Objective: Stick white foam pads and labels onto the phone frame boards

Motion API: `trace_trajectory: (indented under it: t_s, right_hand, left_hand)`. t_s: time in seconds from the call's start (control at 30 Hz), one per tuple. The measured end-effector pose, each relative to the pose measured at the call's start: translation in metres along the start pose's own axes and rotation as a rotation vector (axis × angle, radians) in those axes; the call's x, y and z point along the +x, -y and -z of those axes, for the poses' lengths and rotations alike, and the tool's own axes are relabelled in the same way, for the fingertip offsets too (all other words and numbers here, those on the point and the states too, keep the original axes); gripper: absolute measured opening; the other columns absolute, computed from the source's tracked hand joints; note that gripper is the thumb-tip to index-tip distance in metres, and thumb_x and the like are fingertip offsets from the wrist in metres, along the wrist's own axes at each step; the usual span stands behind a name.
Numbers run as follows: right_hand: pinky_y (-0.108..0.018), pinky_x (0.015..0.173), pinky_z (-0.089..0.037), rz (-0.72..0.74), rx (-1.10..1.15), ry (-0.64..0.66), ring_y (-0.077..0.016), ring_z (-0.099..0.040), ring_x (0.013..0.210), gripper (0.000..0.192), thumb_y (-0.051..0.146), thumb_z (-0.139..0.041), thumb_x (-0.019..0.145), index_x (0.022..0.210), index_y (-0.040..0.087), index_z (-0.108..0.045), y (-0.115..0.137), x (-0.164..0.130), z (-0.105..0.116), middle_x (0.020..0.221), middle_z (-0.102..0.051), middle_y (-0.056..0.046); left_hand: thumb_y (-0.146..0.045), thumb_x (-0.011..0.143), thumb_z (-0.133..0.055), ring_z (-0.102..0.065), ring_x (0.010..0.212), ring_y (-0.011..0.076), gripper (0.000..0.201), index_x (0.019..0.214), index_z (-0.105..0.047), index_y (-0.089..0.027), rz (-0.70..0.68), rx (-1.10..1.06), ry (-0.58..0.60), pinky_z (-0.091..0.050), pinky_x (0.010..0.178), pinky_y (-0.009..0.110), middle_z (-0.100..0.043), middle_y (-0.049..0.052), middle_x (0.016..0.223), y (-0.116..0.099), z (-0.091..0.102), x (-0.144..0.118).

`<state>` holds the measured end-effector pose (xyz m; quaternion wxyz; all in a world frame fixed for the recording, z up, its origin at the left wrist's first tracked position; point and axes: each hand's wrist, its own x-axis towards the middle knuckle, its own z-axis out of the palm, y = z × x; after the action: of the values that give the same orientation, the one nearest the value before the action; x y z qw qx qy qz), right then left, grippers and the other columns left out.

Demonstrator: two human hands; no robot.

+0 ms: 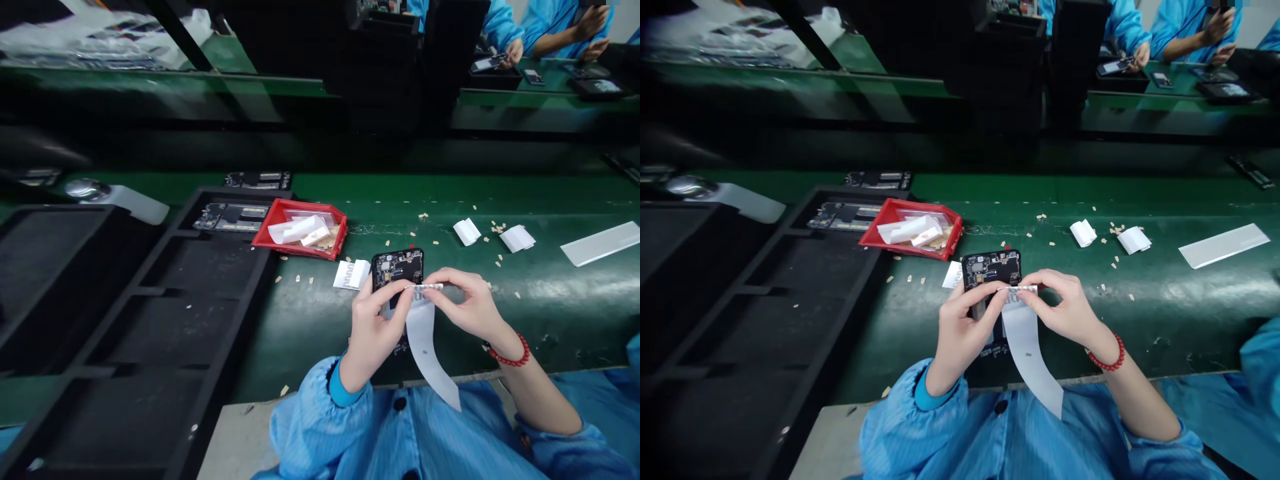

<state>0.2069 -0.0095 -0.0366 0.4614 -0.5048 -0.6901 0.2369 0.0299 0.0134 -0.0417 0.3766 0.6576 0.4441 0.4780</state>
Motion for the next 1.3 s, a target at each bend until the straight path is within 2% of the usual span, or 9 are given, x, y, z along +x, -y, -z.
trace_trajectory:
  t_s: [0.13, 0.3, 0.5, 0.67, 0.77, 0.87, 1.07, 1.3]
  right_hand:
    - [-0.027, 0.061, -0.052, 0.059, -0.007, 0.028, -0.0138, -0.064, 0.064, 0.01, 0.015, -0.064, 0.092, 0.084, 0.02, -0.068, 0.003, 0.0, 0.003, 0.073, -0.071, -0.002]
    - [-0.029, 0.059, -0.051, 0.126, -0.02, 0.013, -0.0147, -0.062, 0.062, 0.014, 0.013, -0.061, 0.094, 0.084, 0.02, -0.069, 0.001, -0.002, 0.0, 0.07, -0.07, -0.003]
    - [-0.034, 0.07, -0.055, 0.108, -0.099, 0.03, -0.0191, -0.065, 0.076, 0.008, 0.014, -0.065, 0.091, 0.093, 0.021, -0.068, 0.006, -0.003, 0.003, 0.08, -0.073, -0.005]
    - [-0.034, 0.067, -0.054, 0.102, -0.183, 0.086, -0.0179, -0.063, 0.07, 0.013, 0.016, -0.058, 0.096, 0.087, 0.022, -0.066, 0.007, -0.004, 0.005, 0.076, -0.071, -0.004]
    - [-0.036, 0.076, -0.056, 0.06, -0.186, 0.112, -0.0203, -0.067, 0.082, 0.003, 0.021, -0.064, 0.095, 0.095, 0.022, -0.066, 0.005, -0.007, 0.01, 0.086, -0.073, -0.006]
    - [-0.038, 0.085, -0.056, 0.038, -0.16, 0.122, -0.0223, -0.068, 0.098, 0.014, 0.02, -0.067, 0.093, 0.106, 0.022, -0.065, 0.003, -0.007, 0.017, 0.102, -0.074, -0.008]
    - [-0.041, 0.085, -0.055, 0.182, -0.263, 0.177, -0.0218, -0.068, 0.093, 0.01, 0.015, -0.059, 0.096, 0.097, 0.023, -0.065, 0.0, 0.002, 0.027, 0.105, -0.074, -0.009]
    - [-0.049, 0.102, -0.049, 0.34, -0.487, 0.223, -0.0217, -0.07, 0.099, 0.012, 0.012, -0.059, 0.095, 0.096, 0.024, -0.063, -0.003, 0.001, 0.029, 0.109, -0.075, -0.008]
  left_hand:
    - [-0.016, 0.087, -0.068, -0.072, 0.085, 0.0167, 0.011, 0.087, -0.079, -0.018, -0.097, 0.019, 0.024, -0.059, 0.078, 0.024, -0.074, 0.007, 0.094, -0.001, 0.0, -0.002]
    - [-0.015, 0.087, -0.068, -0.072, 0.084, 0.0164, 0.01, 0.088, -0.078, -0.018, -0.093, 0.027, 0.04, -0.059, 0.079, 0.024, -0.074, 0.006, 0.093, -0.002, 0.001, -0.002]
    - [-0.015, 0.088, -0.066, -0.07, 0.081, 0.0164, 0.012, 0.087, -0.077, -0.019, -0.114, 0.085, 0.061, -0.058, 0.075, 0.025, -0.071, 0.005, 0.09, -0.007, 0.004, 0.0]
    - [-0.014, 0.088, -0.065, -0.07, 0.08, 0.0158, 0.013, 0.086, -0.077, -0.017, -0.107, 0.09, 0.101, -0.058, 0.074, 0.025, -0.071, 0.007, 0.091, -0.007, 0.003, -0.001]
    - [-0.015, 0.088, -0.065, -0.07, 0.082, 0.0166, 0.012, 0.086, -0.077, -0.017, -0.057, 0.085, 0.1, -0.058, 0.076, 0.026, -0.072, 0.007, 0.093, -0.004, 0.002, 0.0]
    - [-0.018, 0.088, -0.065, -0.071, 0.083, 0.0177, 0.012, 0.085, -0.077, -0.019, -0.02, 0.089, 0.105, -0.058, 0.077, 0.028, -0.072, 0.007, 0.094, -0.002, 0.001, 0.001]
    - [-0.019, 0.088, -0.064, -0.07, 0.083, 0.0185, 0.014, 0.085, -0.077, -0.019, 0.001, 0.079, 0.139, -0.058, 0.075, 0.028, -0.071, 0.007, 0.094, 0.0, -0.001, 0.0]
    - [-0.021, 0.088, -0.063, -0.07, 0.084, 0.0204, 0.015, 0.084, -0.077, -0.02, 0.065, 0.086, 0.165, -0.057, 0.075, 0.031, -0.071, 0.008, 0.094, 0.003, -0.004, 0.002]
